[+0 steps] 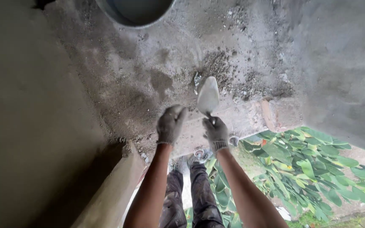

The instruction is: Apply and smooth mortar on a wall corner using a trowel and hands

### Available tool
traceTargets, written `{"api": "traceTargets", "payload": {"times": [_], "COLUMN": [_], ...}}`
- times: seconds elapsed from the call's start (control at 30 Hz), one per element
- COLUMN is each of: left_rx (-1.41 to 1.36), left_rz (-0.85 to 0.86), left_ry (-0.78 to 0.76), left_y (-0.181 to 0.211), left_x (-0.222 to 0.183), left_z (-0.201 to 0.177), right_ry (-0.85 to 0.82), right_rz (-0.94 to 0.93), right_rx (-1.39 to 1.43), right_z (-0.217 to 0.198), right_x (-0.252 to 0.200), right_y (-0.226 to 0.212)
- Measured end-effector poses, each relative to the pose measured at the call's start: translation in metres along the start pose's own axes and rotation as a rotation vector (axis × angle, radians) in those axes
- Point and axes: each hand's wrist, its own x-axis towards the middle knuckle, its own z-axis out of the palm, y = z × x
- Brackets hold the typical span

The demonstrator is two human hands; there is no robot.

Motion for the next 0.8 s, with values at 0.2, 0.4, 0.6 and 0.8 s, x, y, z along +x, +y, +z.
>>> {"api": "traceTargets", "payload": {"times": [0.2,0.4,0.6,0.8], "left_rx": [0.968,1.018,1.088,1.142], "left_rz": [0.034,-0.061,-0.102,-0.122], "left_ry": [0.457,0.322,0.206,0.125], "left_y": [0.022,-0.002,-0.001,0.008], "left_x": [0.091,0.126,0.134,0.141], "left_z": [-0.055,-0.055,-0.058,-0.061], "right_ry": [-0.103,-0.091,0.165,0.295], "right_rz": [0.113,0.249,0.122,0.131], "right_rx": [0.048,0.109,0.333,0.69], "right_z": [0.001,0.066,0.065,0.002], "right_x": [0.004,0.032,0.098,0.075], "right_y": [0.02,-0.026,-0.043,-0.106]}}
